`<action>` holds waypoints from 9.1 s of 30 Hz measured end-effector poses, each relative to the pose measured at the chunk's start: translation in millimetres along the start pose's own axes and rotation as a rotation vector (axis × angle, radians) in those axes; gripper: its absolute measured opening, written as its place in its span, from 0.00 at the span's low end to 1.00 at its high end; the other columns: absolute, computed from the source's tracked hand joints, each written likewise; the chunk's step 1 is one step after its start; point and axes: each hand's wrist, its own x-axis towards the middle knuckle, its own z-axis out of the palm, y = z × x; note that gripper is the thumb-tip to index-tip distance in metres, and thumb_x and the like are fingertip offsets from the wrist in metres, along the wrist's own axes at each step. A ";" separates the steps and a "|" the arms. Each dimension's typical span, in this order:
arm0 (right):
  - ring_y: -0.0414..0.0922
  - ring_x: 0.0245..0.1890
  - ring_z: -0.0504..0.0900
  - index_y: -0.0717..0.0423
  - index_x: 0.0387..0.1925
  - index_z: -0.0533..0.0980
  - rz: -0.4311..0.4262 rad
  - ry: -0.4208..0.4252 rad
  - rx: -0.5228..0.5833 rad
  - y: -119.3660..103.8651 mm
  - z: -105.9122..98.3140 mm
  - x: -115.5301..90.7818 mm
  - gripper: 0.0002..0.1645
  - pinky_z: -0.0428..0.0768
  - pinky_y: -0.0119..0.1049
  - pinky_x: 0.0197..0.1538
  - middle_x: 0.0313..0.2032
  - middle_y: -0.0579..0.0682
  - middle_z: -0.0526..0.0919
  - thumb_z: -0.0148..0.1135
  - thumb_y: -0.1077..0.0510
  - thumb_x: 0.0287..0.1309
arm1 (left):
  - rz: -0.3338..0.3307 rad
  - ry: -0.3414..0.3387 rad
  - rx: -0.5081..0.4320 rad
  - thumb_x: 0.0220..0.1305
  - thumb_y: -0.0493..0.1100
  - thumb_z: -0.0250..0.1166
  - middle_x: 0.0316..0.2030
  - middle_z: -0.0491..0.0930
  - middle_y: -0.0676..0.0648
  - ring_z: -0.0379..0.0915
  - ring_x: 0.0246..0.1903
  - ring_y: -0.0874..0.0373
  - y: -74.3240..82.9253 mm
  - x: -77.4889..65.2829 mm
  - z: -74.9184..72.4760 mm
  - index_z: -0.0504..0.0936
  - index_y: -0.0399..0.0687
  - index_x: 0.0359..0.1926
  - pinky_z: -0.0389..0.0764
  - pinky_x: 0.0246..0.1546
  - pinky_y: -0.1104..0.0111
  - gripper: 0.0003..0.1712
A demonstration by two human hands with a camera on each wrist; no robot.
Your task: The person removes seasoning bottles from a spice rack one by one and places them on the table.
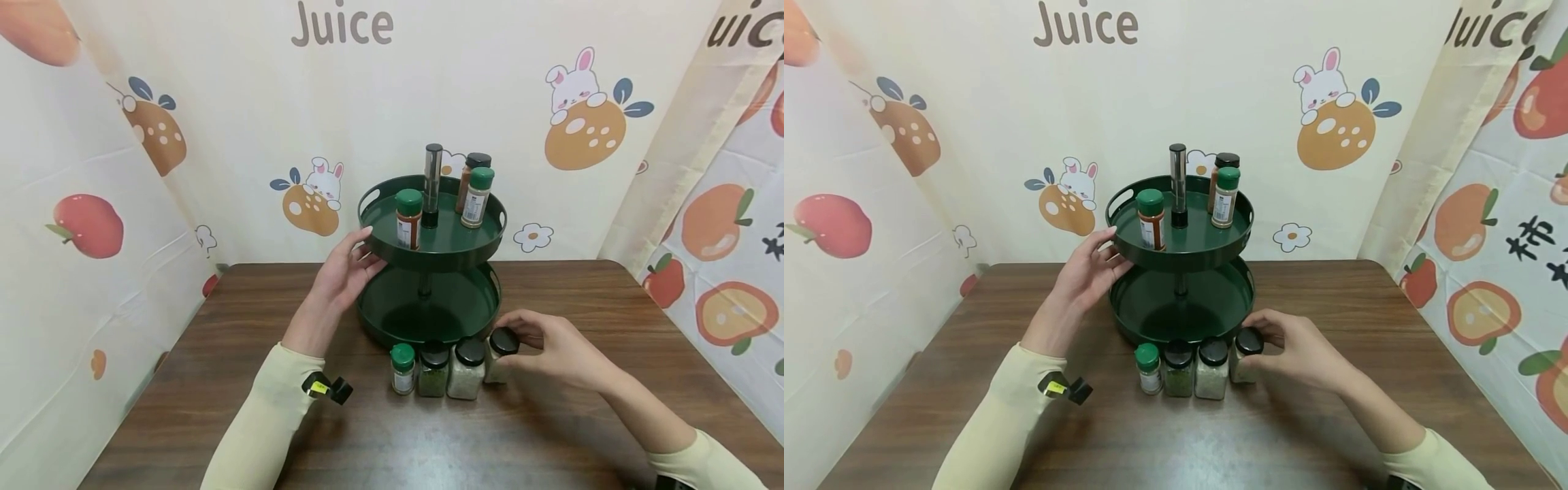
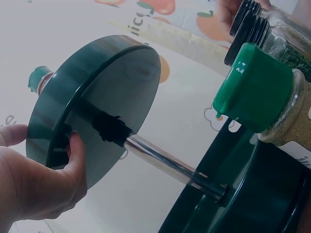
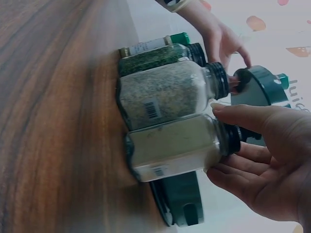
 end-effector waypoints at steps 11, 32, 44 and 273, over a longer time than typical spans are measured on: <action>0.36 0.49 0.82 0.40 0.53 0.77 0.073 0.076 -0.013 -18.7 -25.1 -3.9 0.29 0.83 0.28 0.50 0.48 0.38 0.84 0.75 0.44 0.48 | 0.007 -0.015 0.010 0.68 0.49 0.63 0.56 0.66 0.42 0.67 0.53 0.49 0.8 -0.6 -0.7 0.56 0.47 0.75 0.78 0.56 0.63 0.40; 0.44 0.48 0.83 0.54 0.57 0.77 0.027 0.217 0.053 -40.4 -44.5 -8.4 0.23 0.84 0.23 0.44 0.51 0.51 0.84 0.68 0.60 0.60 | -0.002 -0.003 0.008 0.68 0.48 0.63 0.56 0.67 0.41 0.67 0.53 0.49 -0.5 -0.5 3.2 0.62 0.48 0.71 0.71 0.64 0.57 0.35; 0.45 0.51 0.82 0.48 0.58 0.76 -0.068 0.228 0.015 -70.4 -55.4 23.3 0.23 0.80 0.19 0.49 0.52 0.48 0.83 0.67 0.59 0.61 | 0.000 0.005 0.012 0.67 0.49 0.64 0.57 0.66 0.41 0.67 0.53 0.49 -0.4 -0.6 0.5 0.58 0.47 0.74 0.71 0.64 0.57 0.40; 0.38 0.42 0.83 0.50 0.47 0.76 -0.220 -0.274 0.322 -86.5 130.0 29.8 0.22 0.86 0.35 0.47 0.40 0.45 0.81 0.74 0.53 0.52 | -0.070 -0.105 -0.099 0.67 0.39 0.62 0.60 0.68 0.39 0.71 0.54 0.44 -25.6 -19.1 31.7 0.60 0.43 0.72 0.68 0.63 0.48 0.35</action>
